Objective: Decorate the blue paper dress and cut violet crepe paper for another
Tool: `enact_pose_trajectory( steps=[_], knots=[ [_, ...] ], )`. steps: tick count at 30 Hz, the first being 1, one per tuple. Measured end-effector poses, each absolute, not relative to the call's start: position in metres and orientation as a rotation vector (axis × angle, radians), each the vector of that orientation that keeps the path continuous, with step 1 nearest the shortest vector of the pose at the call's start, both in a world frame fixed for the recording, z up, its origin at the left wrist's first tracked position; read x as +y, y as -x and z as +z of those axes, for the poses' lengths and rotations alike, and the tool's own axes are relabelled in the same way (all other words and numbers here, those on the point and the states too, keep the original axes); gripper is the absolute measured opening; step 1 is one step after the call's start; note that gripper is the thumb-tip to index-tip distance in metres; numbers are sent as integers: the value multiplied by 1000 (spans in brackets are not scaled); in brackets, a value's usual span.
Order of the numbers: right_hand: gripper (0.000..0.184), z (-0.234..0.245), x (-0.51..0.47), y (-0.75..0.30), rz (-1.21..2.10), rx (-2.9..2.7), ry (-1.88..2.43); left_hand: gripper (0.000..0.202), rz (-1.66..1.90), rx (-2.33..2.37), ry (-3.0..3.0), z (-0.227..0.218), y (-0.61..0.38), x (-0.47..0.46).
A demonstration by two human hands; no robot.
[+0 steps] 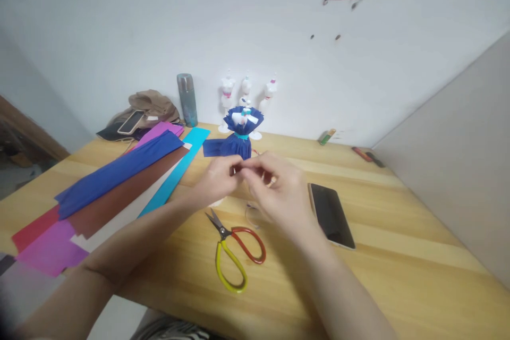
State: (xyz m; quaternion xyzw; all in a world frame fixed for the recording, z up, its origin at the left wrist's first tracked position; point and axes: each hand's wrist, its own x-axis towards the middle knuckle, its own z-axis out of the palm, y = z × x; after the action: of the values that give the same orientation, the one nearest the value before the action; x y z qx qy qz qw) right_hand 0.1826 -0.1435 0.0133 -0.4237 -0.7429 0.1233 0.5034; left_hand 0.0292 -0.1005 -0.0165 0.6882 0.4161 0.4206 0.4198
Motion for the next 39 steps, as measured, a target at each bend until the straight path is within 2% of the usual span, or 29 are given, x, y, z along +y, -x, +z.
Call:
enact_pose_trajectory(
  steps=[4,14,23,29,34,39],
  knots=[
    [7,14,-128,-212,393,-1734,1073,10,1000,887,-1575,-13,-28,-98],
    [20,0,-115,-215,521,-1848,1134,14,1023,818,-1464,-11,-21,-96],
    [9,6,-120,-207,379,-1939,1064,17,1015,828,-1494,-10,-21,-101],
    [16,6,-121,-205,290,-1951,1054,15,997,816,-1451,-5,-21,-105],
    [15,4,-119,-202,203,-1910,1023,15,997,878,-1412,-1,-19,-105],
    [15,8,-119,-207,73,-1801,1016,24,1045,1021,-1534,2,-13,-104]
  ],
)
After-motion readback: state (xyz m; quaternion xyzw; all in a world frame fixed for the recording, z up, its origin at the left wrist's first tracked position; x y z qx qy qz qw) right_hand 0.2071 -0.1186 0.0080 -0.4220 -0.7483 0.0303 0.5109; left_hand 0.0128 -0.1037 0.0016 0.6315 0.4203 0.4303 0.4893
